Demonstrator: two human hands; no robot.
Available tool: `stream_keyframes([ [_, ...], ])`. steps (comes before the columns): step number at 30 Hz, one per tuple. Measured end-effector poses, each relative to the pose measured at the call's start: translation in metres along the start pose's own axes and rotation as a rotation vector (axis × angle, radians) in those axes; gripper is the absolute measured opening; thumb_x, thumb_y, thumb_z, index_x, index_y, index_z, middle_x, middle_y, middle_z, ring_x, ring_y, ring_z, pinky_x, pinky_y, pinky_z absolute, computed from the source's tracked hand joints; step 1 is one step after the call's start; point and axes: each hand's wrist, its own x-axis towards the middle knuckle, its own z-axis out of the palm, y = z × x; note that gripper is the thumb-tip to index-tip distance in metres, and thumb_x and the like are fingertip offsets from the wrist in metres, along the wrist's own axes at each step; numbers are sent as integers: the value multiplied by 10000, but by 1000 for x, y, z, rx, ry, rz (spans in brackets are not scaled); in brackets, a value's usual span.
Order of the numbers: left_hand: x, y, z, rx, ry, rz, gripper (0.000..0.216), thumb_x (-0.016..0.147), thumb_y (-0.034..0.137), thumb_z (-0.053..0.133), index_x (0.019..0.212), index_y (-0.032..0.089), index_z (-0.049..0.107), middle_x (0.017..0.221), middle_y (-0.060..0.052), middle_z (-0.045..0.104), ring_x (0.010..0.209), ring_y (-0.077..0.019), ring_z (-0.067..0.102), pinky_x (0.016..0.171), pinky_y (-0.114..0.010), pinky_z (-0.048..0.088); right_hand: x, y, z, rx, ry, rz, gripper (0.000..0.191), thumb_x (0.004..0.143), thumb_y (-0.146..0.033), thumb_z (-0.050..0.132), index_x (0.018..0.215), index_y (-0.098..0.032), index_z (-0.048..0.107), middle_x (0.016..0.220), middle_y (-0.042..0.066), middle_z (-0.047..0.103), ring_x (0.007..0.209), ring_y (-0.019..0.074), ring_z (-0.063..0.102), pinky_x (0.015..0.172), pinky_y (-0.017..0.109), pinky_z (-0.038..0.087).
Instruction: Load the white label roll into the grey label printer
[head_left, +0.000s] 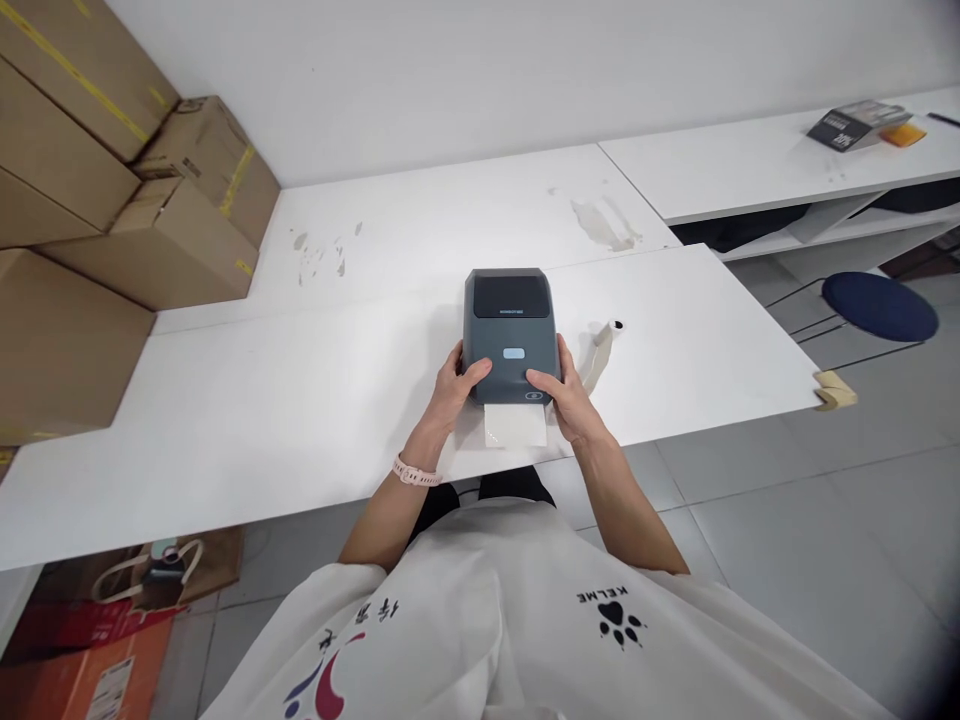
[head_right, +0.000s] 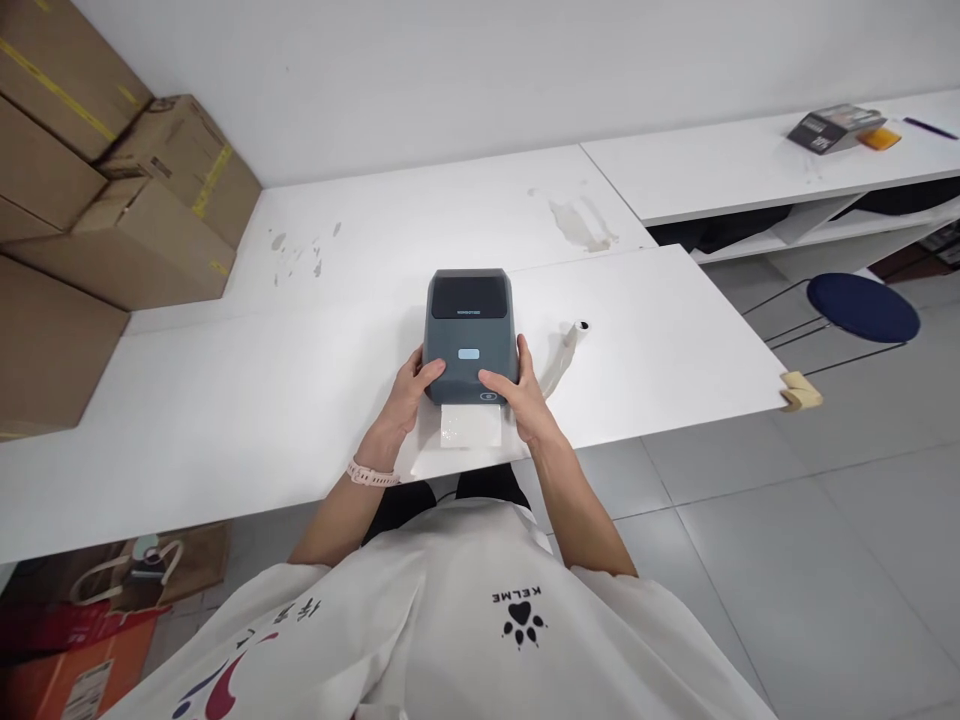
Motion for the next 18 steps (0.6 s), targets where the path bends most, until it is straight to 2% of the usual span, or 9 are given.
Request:
stream_keyframes([
  [4,2,-1,3,40,20,29,731,809,516,731,1441,208,530,1472,-131,629,1343,-326,605,1108,-464,508,-2,7,5,-63,44,-36,1133,854,-592,670,1669,-362,-83,1743,45,225,1534,298,411,1187,508,478],
  [9,3,-3,1,55,35,34,734,806,562,717,1422,209,535,1484,-133,609,1362,-313,581,1116,-441,493,1,10,4,14,64,-31,1148,812,-530,728,1675,-368,-12,1733,37,254,1527,288,421,1204,507,454],
  [11,-9,-10,1,83,110,3,800,785,571,749,1455,219,488,1538,-138,545,1390,-303,545,1101,-409,494,2,9,4,62,67,-20,1170,784,-505,762,1676,-362,18,1725,41,279,1522,286,429,1208,504,447],
  [13,-29,-22,3,154,266,-39,871,731,572,807,1457,236,463,1550,-141,507,1359,-290,544,1025,-377,521,2,8,4,62,59,-25,1180,782,-512,761,1678,-346,11,1730,45,263,1529,285,418,1213,491,442],
  [14,-40,-28,5,197,350,-67,855,693,568,837,1405,234,504,1497,-141,541,1282,-278,578,955,-362,537,3,8,4,49,55,-28,1178,789,-522,751,1679,-339,2,1737,46,244,1535,283,407,1217,487,437],
  [15,-51,-34,7,215,403,-82,751,700,580,826,1309,224,568,1370,-128,615,1146,-245,624,879,-344,540,3,8,5,37,53,-30,1172,795,-529,739,1679,-337,-5,1742,45,228,1539,280,401,1223,487,429],
  [16,-61,-39,10,199,383,-116,598,722,592,801,1153,213,636,1179,-95,678,976,-200,644,799,-323,527,3,9,5,34,52,-31,1165,799,-531,732,1678,-341,-8,1743,42,225,1539,278,401,1229,492,419],
  [18,-72,-43,15,113,208,-213,450,731,620,772,814,196,647,793,-24,636,681,-131,567,627,-289,451,3,11,5,54,63,-31,1154,794,-519,734,1675,-357,7,1733,34,259,1528,273,419,1240,511,397],
])
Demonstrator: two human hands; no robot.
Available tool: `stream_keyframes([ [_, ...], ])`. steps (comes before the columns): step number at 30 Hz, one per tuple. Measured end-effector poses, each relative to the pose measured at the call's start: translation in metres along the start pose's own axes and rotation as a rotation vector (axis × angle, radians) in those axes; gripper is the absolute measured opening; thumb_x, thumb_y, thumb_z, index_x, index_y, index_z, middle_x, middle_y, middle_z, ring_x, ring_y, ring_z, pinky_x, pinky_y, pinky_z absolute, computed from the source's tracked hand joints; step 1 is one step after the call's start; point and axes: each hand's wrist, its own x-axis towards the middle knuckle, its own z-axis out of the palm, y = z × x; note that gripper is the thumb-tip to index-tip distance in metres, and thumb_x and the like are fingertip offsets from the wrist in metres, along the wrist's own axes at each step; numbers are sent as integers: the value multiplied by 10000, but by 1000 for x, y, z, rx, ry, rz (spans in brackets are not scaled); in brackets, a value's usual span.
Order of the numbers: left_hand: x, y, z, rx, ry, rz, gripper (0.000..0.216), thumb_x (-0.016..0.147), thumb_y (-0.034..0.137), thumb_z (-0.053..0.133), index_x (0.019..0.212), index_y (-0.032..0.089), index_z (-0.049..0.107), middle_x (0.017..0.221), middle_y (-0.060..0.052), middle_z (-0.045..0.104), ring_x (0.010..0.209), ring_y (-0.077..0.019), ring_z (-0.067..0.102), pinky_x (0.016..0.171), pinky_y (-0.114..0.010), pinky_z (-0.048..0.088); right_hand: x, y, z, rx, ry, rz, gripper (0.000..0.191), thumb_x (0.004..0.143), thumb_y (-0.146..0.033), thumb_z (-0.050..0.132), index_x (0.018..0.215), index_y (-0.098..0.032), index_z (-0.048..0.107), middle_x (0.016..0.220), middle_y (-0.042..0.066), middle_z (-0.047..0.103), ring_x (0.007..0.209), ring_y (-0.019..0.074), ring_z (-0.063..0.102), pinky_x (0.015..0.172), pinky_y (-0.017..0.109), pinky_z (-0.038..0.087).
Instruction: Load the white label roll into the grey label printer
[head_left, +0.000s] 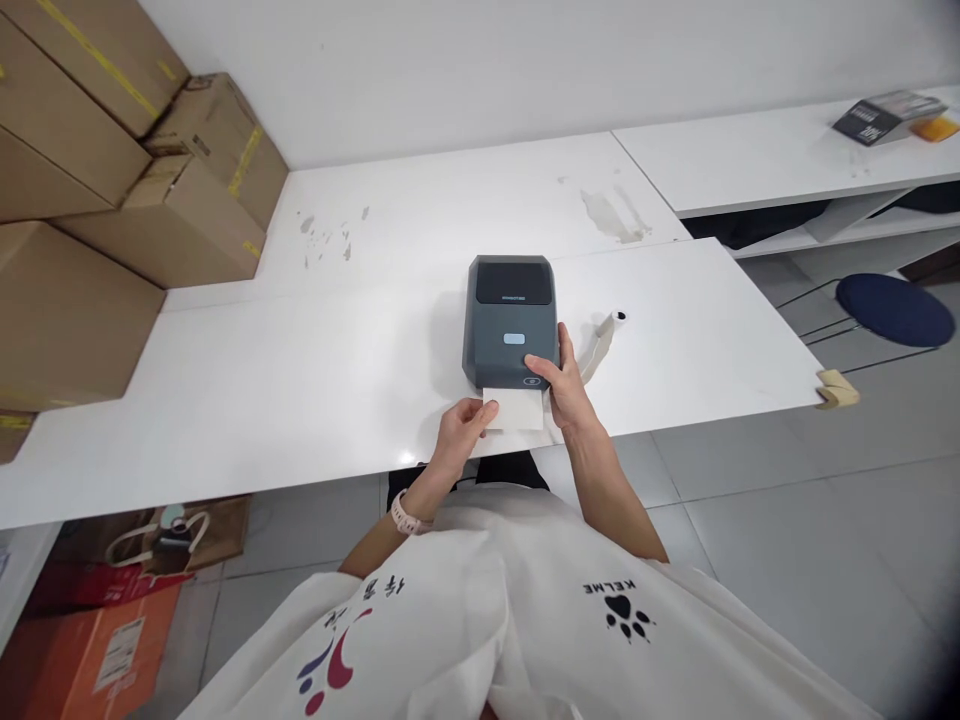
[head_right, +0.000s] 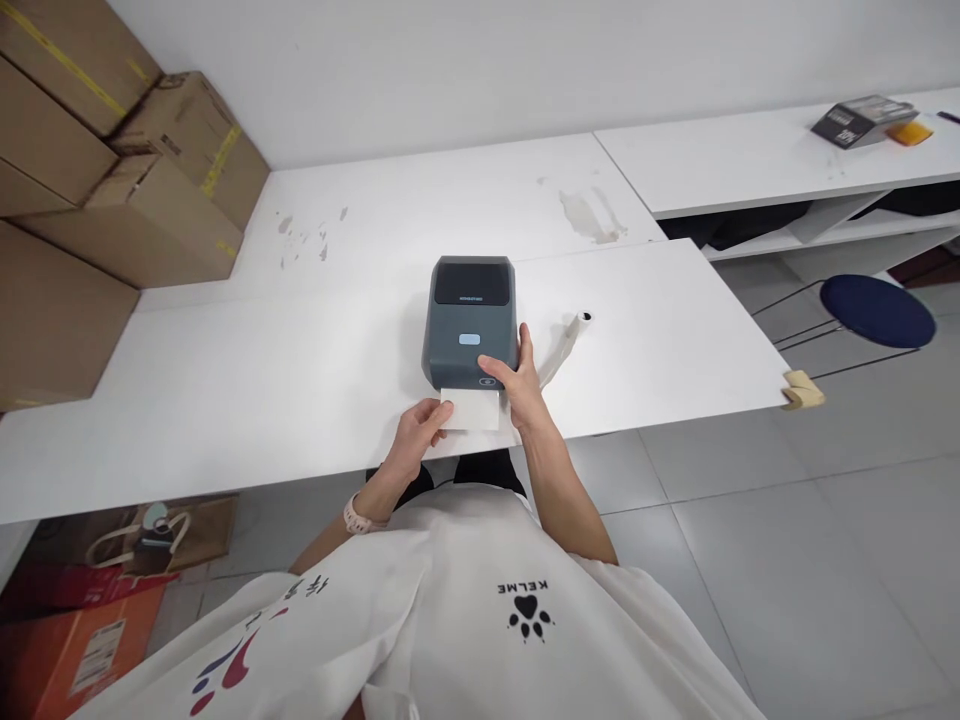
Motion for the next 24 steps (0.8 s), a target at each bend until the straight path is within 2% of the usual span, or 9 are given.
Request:
stream_keyframes([
  [3,-1,7,3,-79,-192,-13,490,725,592,778,574,205,517,539,50,436,496,-77,407,525,-273,318,2,1,-2,-1,-1,-8,1152,788,-520,736,1675,-354,21,1711,40,317,1523,269,427,1247,517,383],
  [6,3,16,2,-57,-204,57,533,719,566,789,520,210,445,492,67,375,463,-71,393,513,-268,291,7,-3,-5,-109,-59,-28,1164,802,-568,717,1679,-336,-11,1718,58,292,1535,276,405,1237,506,406],
  [10,3,11,-5,52,-208,86,542,758,622,736,518,213,474,478,49,417,473,-93,437,512,-270,314,18,-19,-2,-194,-16,-80,1193,777,-591,754,1681,-333,20,1722,71,267,1534,299,395,1233,514,412],
  [13,2,5,-15,88,-134,136,499,845,627,647,582,209,576,540,17,523,519,-108,471,526,-271,350,26,-30,4,-208,30,-86,1213,730,-531,804,1677,-311,78,1672,107,361,1478,324,463,1213,532,431],
  [16,7,11,-22,69,98,229,372,884,566,622,765,220,692,768,-23,681,670,-140,584,590,-272,438,33,-34,6,-235,38,-82,1195,719,-462,801,1671,-296,98,1619,132,426,1425,339,516,1185,540,462],
  [18,13,19,-21,63,191,293,352,904,551,611,1023,241,729,1092,-60,747,938,-193,680,754,-299,531,34,-34,5,-233,37,-79,1201,714,-449,804,1670,-297,94,1610,136,436,1416,338,527,1182,538,468],
  [19,17,23,-19,64,195,312,412,919,559,596,1179,257,702,1289,-73,711,1123,-224,673,883,-326,548,32,-33,3,-225,26,-77,1207,715,-463,810,1670,-300,90,1616,132,431,1426,332,521,1190,532,463],
  [21,26,30,-13,61,139,318,570,951,598,542,1426,285,573,1582,-66,528,1432,-264,521,1134,-382,466,25,-31,-1,-219,-5,-82,1178,751,-546,794,1672,-305,100,1665,113,374,1491,311,458,1231,507,423],
  [24,35,32,-4,48,47,309,683,982,654,433,1558,286,440,1720,-26,324,1608,-253,268,1313,-417,258,6,-25,-7,-255,-25,-119,1010,865,-710,630,1670,-329,155,1745,33,220,1606,266,259,1312,493,284],
])
